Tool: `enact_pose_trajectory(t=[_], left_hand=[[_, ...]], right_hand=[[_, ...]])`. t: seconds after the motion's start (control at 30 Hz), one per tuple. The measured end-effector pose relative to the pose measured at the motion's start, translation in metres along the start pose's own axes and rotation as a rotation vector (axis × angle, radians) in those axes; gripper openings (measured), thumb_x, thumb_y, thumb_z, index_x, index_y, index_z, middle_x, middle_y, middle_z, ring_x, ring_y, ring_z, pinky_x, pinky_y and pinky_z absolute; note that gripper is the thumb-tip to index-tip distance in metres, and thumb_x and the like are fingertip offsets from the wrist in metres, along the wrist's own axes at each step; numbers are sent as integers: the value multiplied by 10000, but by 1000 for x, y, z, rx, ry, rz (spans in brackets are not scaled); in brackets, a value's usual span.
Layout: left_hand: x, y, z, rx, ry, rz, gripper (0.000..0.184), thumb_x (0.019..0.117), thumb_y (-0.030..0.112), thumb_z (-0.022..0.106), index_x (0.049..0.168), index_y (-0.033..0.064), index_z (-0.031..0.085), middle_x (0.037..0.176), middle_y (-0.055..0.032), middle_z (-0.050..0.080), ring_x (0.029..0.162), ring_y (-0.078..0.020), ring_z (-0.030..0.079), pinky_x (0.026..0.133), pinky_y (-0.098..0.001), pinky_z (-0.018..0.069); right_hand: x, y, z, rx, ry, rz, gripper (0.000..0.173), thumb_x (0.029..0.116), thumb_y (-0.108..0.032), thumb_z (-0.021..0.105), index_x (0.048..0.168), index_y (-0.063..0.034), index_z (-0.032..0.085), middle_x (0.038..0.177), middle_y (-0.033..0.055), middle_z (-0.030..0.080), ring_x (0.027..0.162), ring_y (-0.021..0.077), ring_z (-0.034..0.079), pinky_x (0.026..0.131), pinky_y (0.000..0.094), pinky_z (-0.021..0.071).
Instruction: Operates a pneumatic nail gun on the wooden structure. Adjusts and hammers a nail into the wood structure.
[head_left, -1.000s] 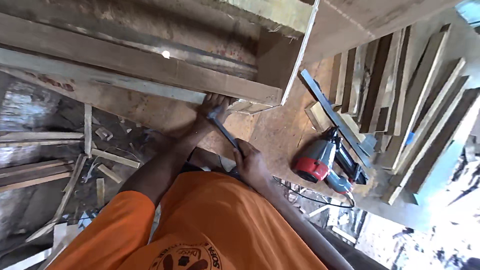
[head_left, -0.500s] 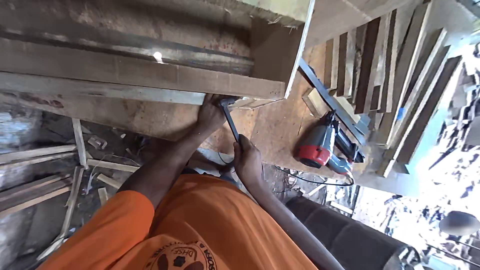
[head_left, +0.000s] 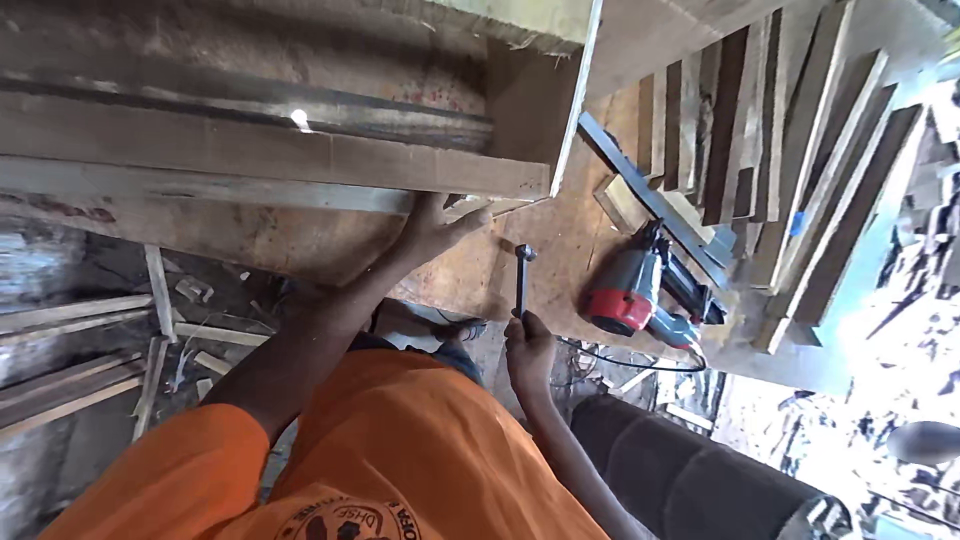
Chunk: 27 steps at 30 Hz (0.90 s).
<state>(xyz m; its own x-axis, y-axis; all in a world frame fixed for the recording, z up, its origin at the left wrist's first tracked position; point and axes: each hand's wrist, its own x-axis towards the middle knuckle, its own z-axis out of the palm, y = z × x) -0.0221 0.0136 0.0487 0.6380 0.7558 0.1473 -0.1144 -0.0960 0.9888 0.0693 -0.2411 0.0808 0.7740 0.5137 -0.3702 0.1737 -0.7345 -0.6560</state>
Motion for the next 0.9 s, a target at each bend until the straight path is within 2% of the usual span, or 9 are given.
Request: enact_pose_trajectory(t=[0.13, 0.27, 0.4, 0.47, 0.57, 0.63, 0.7, 0.77, 0.9], left_hand=[[4, -6, 21, -40, 137, 0, 508, 957, 255, 741, 1297, -84, 574, 1239, -172, 676, 1208, -198, 648, 1087, -398, 531], [6, -13, 19, 30, 131, 21, 398, 963, 241, 733, 1200, -65, 642, 1140, -151, 716, 1114, -190, 692, 1028, -404, 569], [3, -12, 21, 62, 154, 62, 421, 962, 192, 728, 1244, -91, 598, 1184, -164, 690, 1146, -186, 674, 1037, -392, 565], [3, -11, 23, 138, 162, 80, 395, 973, 207, 711, 1223, -82, 612, 1149, -145, 698, 1094, -146, 681, 984, -353, 578], [3, -17, 24, 233, 184, 151, 379, 985, 237, 695, 1179, -81, 628, 1106, -139, 700, 1048, -117, 684, 941, -323, 586], [1, -18, 23, 304, 189, 151, 389, 991, 259, 685, 1169, -84, 640, 1107, -157, 701, 1063, -131, 683, 959, -334, 577], [1, -14, 20, 376, 160, 106, 409, 994, 268, 670, 1193, -88, 636, 1136, -178, 693, 1092, -146, 675, 987, -340, 559], [1, -11, 19, 421, 145, 104, 397, 993, 269, 671, 1190, -74, 646, 1135, -169, 702, 1090, -142, 681, 987, -339, 562], [-1, -5, 27, 271, 206, 159, 386, 959, 185, 692, 1186, -119, 621, 1153, -158, 689, 1122, -109, 668, 1004, -320, 566]], right_hand=[[25, 9, -7, 12, 15, 47, 238, 1048, -136, 542, 1185, 6, 675, 834, 88, 657, 637, 155, 578, 618, 371, 512], [70, 11, -14, -14, 35, 29, 256, 1035, -142, 531, 1178, 36, 646, 882, 151, 657, 693, 230, 613, 655, 458, 532], [111, 5, -32, -8, -55, -68, 379, 1043, -153, 538, 1385, 10, 554, 1126, 186, 693, 923, 268, 701, 838, 491, 586], [113, -1, -58, -33, -54, -177, 362, 1047, -138, 531, 1373, 9, 580, 1264, 193, 675, 1064, 270, 697, 934, 480, 567], [112, 17, -109, -71, 106, -433, 340, 1054, -170, 525, 1305, 40, 617, 1260, 215, 661, 1101, 261, 679, 943, 438, 573], [113, 35, -148, -139, 200, -431, 366, 1053, -179, 515, 1325, 54, 588, 1303, 236, 628, 1140, 274, 658, 949, 423, 567], [118, 55, -180, -290, 215, -276, 407, 1018, -164, 537, 1364, 50, 553, 1348, 285, 575, 1203, 381, 601, 974, 519, 526], [127, 73, -198, -437, 135, -141, 442, 991, -118, 571, 1384, 83, 535, 1382, 380, 512, 1292, 547, 496, 1060, 688, 405], [144, 92, -220, -603, -62, -112, 527, 909, 6, 622, 1420, 71, 511, 1431, 378, 468, 1319, 575, 460, 1041, 748, 381]])
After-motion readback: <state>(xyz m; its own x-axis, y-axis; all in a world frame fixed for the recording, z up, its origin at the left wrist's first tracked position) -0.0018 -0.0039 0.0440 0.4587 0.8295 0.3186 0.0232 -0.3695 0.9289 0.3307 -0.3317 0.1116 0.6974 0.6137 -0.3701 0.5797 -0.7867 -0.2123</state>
